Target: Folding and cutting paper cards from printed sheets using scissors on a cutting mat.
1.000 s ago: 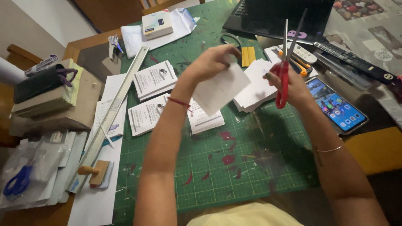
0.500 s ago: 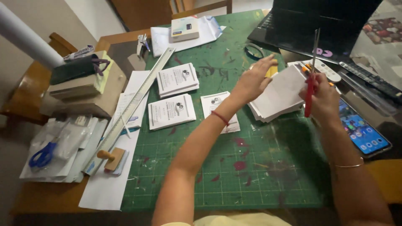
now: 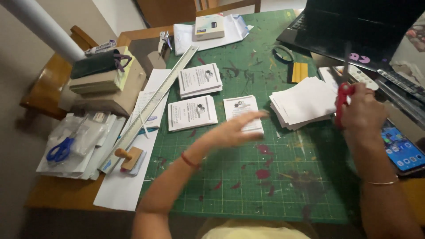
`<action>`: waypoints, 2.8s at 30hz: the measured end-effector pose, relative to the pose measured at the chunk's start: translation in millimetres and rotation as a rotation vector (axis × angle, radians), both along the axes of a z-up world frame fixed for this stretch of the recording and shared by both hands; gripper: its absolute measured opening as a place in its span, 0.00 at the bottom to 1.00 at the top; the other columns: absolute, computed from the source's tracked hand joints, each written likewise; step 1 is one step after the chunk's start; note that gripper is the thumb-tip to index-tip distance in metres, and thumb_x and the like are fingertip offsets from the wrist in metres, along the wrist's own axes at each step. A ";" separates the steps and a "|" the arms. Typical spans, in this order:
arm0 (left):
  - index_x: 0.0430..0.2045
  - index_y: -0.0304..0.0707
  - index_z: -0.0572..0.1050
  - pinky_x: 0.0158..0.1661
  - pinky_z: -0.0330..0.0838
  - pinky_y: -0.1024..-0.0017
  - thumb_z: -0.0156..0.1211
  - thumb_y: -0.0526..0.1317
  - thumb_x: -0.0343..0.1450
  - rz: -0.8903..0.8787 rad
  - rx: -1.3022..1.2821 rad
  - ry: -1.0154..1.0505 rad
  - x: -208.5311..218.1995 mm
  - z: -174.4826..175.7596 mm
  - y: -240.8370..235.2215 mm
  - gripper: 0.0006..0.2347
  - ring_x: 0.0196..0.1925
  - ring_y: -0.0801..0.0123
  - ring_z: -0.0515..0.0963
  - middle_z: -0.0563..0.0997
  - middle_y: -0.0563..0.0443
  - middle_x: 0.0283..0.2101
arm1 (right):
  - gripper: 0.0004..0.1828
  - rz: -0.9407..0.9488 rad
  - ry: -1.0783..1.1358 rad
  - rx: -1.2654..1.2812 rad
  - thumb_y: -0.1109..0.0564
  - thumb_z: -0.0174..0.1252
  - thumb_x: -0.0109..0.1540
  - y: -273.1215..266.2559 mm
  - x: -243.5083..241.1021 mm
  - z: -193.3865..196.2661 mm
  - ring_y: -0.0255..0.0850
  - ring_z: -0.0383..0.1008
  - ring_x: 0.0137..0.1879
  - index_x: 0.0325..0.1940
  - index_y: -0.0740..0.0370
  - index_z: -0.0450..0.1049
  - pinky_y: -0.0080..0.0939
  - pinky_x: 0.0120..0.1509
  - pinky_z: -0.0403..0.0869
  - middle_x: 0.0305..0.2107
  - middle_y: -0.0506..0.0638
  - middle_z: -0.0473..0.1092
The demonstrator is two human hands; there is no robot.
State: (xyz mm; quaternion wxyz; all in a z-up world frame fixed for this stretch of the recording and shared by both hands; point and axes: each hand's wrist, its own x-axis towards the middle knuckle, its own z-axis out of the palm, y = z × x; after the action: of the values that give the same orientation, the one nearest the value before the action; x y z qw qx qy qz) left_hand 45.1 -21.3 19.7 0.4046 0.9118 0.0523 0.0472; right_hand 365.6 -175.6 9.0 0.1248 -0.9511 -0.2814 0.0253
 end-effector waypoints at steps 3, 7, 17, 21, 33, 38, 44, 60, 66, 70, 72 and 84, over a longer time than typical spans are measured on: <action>0.82 0.49 0.52 0.87 0.58 0.48 0.45 0.60 0.84 -0.484 -0.380 -0.257 3.9 -6.7 -56.9 0.31 0.87 0.53 0.62 0.59 0.42 0.85 | 0.38 0.033 -0.113 0.169 0.61 0.71 0.66 -2.0 1.0 -10.9 0.69 0.76 0.61 0.77 0.58 0.63 0.69 0.53 0.77 0.61 0.68 0.73; 0.88 0.56 0.51 1.09 0.44 0.53 0.52 0.69 0.81 -0.841 -0.787 -0.141 -0.2 -3.1 -140.0 0.40 1.01 0.70 0.53 0.52 0.61 0.94 | 0.34 0.097 -0.264 0.175 0.50 0.69 0.72 -3.2 6.7 -30.2 0.64 0.81 0.50 0.79 0.57 0.64 0.62 0.49 0.77 0.52 0.68 0.78; 0.88 0.62 0.50 1.04 0.60 0.58 0.52 0.61 0.86 -0.822 -0.430 -0.229 1.6 -13.0 -121.5 0.33 0.98 0.68 0.61 0.56 0.62 0.92 | 0.35 0.169 -0.291 0.251 0.57 0.70 0.71 -6.6 1.5 -29.3 0.61 0.81 0.51 0.80 0.60 0.63 0.56 0.41 0.82 0.55 0.69 0.76; 0.78 0.42 0.56 0.85 0.55 0.47 0.54 0.52 0.81 -0.284 0.080 -0.264 3.0 1.9 -53.8 0.30 0.87 0.48 0.59 0.60 0.39 0.83 | 0.29 0.185 -0.513 0.215 0.43 0.70 0.75 -2.1 29.4 -61.2 0.52 0.84 0.42 0.76 0.53 0.70 0.49 0.39 0.80 0.48 0.58 0.82; 0.80 0.33 0.46 0.79 0.34 0.52 0.46 0.69 0.74 0.221 0.489 0.218 4.8 -104.9 66.1 0.45 0.86 0.55 0.40 0.43 0.41 0.85 | 0.32 0.330 -0.395 0.313 0.51 0.70 0.72 -3.9 -0.1 -41.8 0.55 0.82 0.49 0.76 0.61 0.68 0.46 0.40 0.80 0.55 0.62 0.79; 0.80 0.35 0.48 0.79 0.33 0.52 0.45 0.69 0.75 0.201 0.529 0.228 4.9 -112.6 68.2 0.44 0.86 0.55 0.41 0.45 0.41 0.84 | 0.33 0.410 -0.415 0.362 0.52 0.71 0.70 -6.3 1.6 -43.7 0.56 0.82 0.52 0.76 0.64 0.68 0.46 0.44 0.80 0.56 0.63 0.79; 0.80 0.36 0.50 0.79 0.35 0.52 0.37 0.66 0.78 0.207 0.521 0.231 9.6 -124.8 78.7 0.39 0.86 0.57 0.42 0.47 0.43 0.84 | 0.33 0.423 -0.476 0.369 0.50 0.72 0.70 -6.6 -1.0 -44.6 0.53 0.82 0.52 0.76 0.63 0.70 0.45 0.43 0.81 0.56 0.61 0.79; 0.78 0.41 0.58 0.77 0.42 0.49 0.44 0.65 0.77 0.256 0.545 0.156 11.2 -129.7 80.2 0.36 0.84 0.57 0.52 0.57 0.47 0.82 | 0.31 0.514 -0.524 0.311 0.47 0.70 0.69 -0.3 -6.5 -50.1 0.46 0.84 0.45 0.73 0.60 0.71 0.39 0.39 0.82 0.50 0.57 0.81; 0.75 0.43 0.63 0.75 0.52 0.47 0.53 0.58 0.78 0.319 0.572 0.045 15.5 -143.2 87.7 0.31 0.81 0.58 0.62 0.66 0.48 0.78 | 0.30 0.531 -0.533 0.335 0.45 0.71 0.69 3.4 -11.4 -52.7 0.44 0.83 0.39 0.71 0.59 0.74 0.40 0.37 0.78 0.45 0.54 0.82; 0.74 0.43 0.65 0.74 0.54 0.47 0.56 0.57 0.77 0.340 0.574 0.016 16.9 -145.2 86.4 0.30 0.80 0.57 0.64 0.68 0.47 0.77 | 0.28 0.562 -0.550 0.335 0.44 0.69 0.70 4.2 -16.3 -55.7 0.44 0.83 0.39 0.70 0.58 0.73 0.36 0.36 0.77 0.45 0.55 0.81; 0.70 0.43 0.71 0.72 0.61 0.46 0.61 0.51 0.77 0.392 0.573 -0.089 18.3 -147.6 86.4 0.25 0.75 0.53 0.73 0.76 0.41 0.71 | 0.27 0.567 -0.515 0.357 0.41 0.67 0.71 7.2 -19.8 -56.2 0.43 0.81 0.33 0.68 0.58 0.75 0.37 0.31 0.76 0.40 0.52 0.81; 0.61 0.56 0.79 0.50 0.85 0.59 0.65 0.46 0.79 0.829 0.265 -0.623 1.1 -84.2 51.2 0.15 0.51 0.52 0.89 0.89 0.50 0.49 | 0.32 0.595 0.307 0.605 0.45 0.73 0.63 16.7 -81.9 -71.7 0.64 0.84 0.43 0.68 0.49 0.69 0.62 0.52 0.79 0.38 0.60 0.81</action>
State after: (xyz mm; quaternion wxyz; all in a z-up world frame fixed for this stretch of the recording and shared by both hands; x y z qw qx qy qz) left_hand 46.2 29.9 -64.5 0.2299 0.8006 0.2791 0.4778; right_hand 283.7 -159.0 -62.6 0.4248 -0.7346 -0.5158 0.1176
